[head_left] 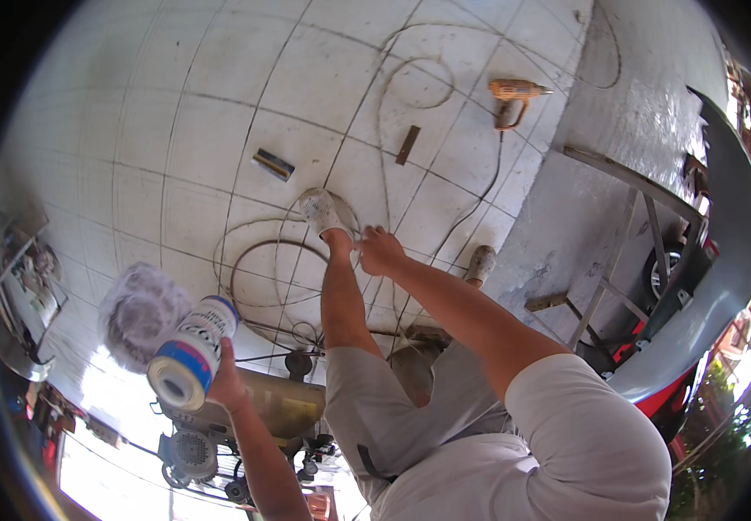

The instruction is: The person wipes a detached silver car bumper with a cloth and liquid from a can, then sands the surface with a sanding block. The person repeatedly wipes and sands different areas of the bumper in a workshop.

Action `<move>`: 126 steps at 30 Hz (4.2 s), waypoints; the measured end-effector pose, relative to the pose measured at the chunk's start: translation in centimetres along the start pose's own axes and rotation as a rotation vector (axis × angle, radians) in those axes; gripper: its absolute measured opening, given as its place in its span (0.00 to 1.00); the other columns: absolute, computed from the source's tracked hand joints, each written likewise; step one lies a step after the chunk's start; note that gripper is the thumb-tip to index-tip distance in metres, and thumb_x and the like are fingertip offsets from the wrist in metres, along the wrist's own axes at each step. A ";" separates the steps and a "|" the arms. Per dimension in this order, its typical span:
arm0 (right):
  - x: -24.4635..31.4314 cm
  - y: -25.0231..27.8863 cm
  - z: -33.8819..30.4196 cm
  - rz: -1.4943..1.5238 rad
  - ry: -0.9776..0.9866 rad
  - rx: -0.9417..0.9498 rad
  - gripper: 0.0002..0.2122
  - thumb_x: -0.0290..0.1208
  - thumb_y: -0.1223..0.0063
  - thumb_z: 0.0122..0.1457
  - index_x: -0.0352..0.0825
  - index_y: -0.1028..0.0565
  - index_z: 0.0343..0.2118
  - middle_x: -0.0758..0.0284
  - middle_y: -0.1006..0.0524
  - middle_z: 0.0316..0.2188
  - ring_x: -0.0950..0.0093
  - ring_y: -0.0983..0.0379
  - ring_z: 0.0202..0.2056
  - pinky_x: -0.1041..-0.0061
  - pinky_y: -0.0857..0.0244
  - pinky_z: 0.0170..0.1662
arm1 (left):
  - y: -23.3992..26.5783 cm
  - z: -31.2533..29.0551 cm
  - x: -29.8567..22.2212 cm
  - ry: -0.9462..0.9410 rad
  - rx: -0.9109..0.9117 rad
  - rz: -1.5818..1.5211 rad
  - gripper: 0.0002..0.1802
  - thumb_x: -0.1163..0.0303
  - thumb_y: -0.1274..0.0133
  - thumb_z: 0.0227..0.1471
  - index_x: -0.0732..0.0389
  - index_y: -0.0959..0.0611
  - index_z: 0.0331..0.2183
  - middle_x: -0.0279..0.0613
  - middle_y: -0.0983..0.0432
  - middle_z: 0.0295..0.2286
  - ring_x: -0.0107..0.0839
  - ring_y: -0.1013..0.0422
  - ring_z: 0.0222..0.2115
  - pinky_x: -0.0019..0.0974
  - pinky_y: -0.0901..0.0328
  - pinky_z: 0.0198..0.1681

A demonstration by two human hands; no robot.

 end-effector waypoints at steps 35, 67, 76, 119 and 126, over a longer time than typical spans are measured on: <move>19.2 9.6 -33.5 1.384 0.411 0.164 0.27 0.29 0.28 0.52 0.29 0.29 0.53 0.62 0.22 0.48 0.70 0.26 0.50 0.72 0.34 0.54 | 7.8 -5.1 -22.8 0.210 -0.148 -0.542 0.36 0.61 0.22 0.41 0.72 0.18 0.48 0.54 0.18 0.46 0.44 0.20 0.43 0.47 0.24 0.48; -25.7 32.2 -63.2 1.103 -0.779 -2.039 0.24 0.38 0.41 0.64 0.44 0.28 0.63 0.63 0.26 0.55 0.59 0.28 0.51 0.62 0.33 0.56 | -13.0 -14.0 -89.3 -0.997 1.070 -0.752 0.40 0.79 0.30 0.45 0.70 0.28 0.59 0.55 0.25 0.54 0.47 0.24 0.53 0.52 0.26 0.56; -32.1 39.7 -66.5 0.722 -1.290 -2.232 0.30 0.32 0.35 0.57 0.43 0.29 0.65 0.64 0.30 0.58 0.61 0.32 0.51 0.61 0.40 0.54 | -21.2 -19.3 -102.7 -1.193 1.327 -0.687 0.44 0.79 0.29 0.44 0.72 0.32 0.60 0.57 0.28 0.57 0.47 0.26 0.55 0.51 0.31 0.60; -37.4 53.1 -60.2 0.881 -2.555 -2.156 0.19 0.35 0.44 0.66 0.38 0.24 0.59 0.68 0.28 0.58 0.60 0.29 0.50 0.60 0.37 0.53 | -40.8 -24.9 -130.2 -1.938 1.943 -0.572 0.45 0.76 0.26 0.41 0.67 0.30 0.59 0.51 0.26 0.55 0.42 0.25 0.54 0.46 0.31 0.59; -36.7 53.4 -62.9 0.807 -2.593 -2.039 0.21 0.36 0.42 0.64 0.43 0.25 0.60 0.71 0.29 0.56 0.65 0.31 0.49 0.60 0.39 0.52 | -38.9 -25.1 -129.9 -1.952 1.941 -0.601 0.40 0.75 0.27 0.42 0.68 0.26 0.57 0.50 0.22 0.51 0.41 0.22 0.50 0.45 0.29 0.57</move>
Point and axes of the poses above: each hand's wrist, its own z-axis towards the middle knuckle, its own y-axis out of the back of the hand, x = y × z, the point moved 3 cm from there along z, towards the middle knuckle
